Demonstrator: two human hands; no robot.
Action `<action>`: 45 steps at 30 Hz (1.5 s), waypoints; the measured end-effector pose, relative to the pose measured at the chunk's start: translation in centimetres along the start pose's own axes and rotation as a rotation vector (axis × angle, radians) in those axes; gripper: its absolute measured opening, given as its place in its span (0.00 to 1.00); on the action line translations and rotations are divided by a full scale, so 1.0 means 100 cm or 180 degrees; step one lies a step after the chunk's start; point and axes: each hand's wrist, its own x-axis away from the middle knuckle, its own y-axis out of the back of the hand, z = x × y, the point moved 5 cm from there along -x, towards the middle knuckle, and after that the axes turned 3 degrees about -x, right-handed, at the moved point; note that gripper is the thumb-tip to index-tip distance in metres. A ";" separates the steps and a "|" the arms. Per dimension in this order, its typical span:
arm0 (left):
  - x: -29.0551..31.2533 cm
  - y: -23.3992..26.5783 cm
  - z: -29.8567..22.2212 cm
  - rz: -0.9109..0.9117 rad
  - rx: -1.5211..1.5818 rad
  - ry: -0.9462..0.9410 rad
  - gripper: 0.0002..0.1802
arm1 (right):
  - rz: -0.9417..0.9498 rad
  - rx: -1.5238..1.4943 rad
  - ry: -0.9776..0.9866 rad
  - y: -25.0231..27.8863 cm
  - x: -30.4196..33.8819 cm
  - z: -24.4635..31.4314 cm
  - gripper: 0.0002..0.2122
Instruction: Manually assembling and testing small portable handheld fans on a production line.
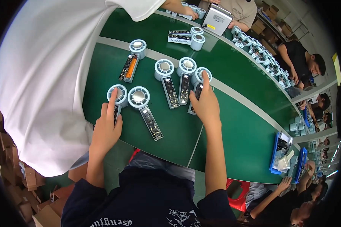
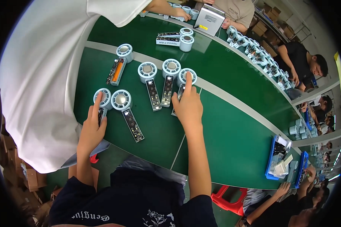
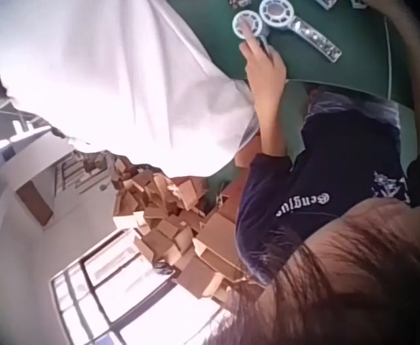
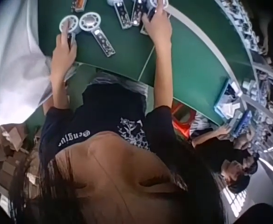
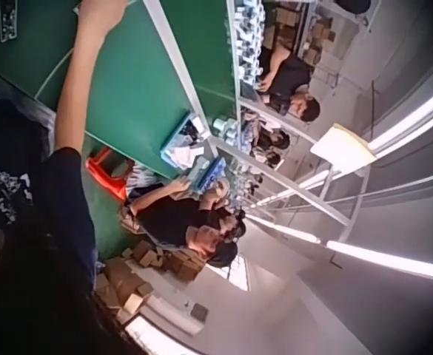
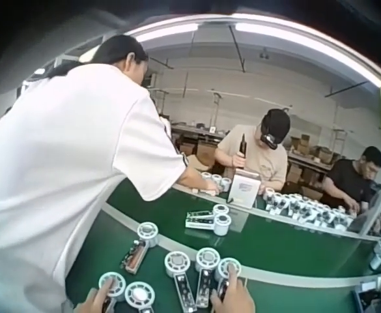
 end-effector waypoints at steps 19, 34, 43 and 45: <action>0.067 -0.007 -0.076 0.1186 0.1111 -0.1226 0.33 | 0.0815 -0.0491 -0.0106 0.076 0.116 -0.044 0.29; 0.066 -0.076 -0.116 0.1323 -0.0327 -0.1816 0.38 | 0.0712 -0.0120 -0.0193 0.077 0.171 -0.062 0.25; 0.069 -0.071 -0.102 0.1295 -0.0418 -0.1892 0.38 | 0.0372 -0.0324 -0.0464 0.080 0.185 -0.065 0.24; 0.072 -0.068 -0.101 0.1374 -0.0357 -0.1925 0.37 | 0.0066 -0.0402 -0.0466 0.086 0.191 -0.064 0.24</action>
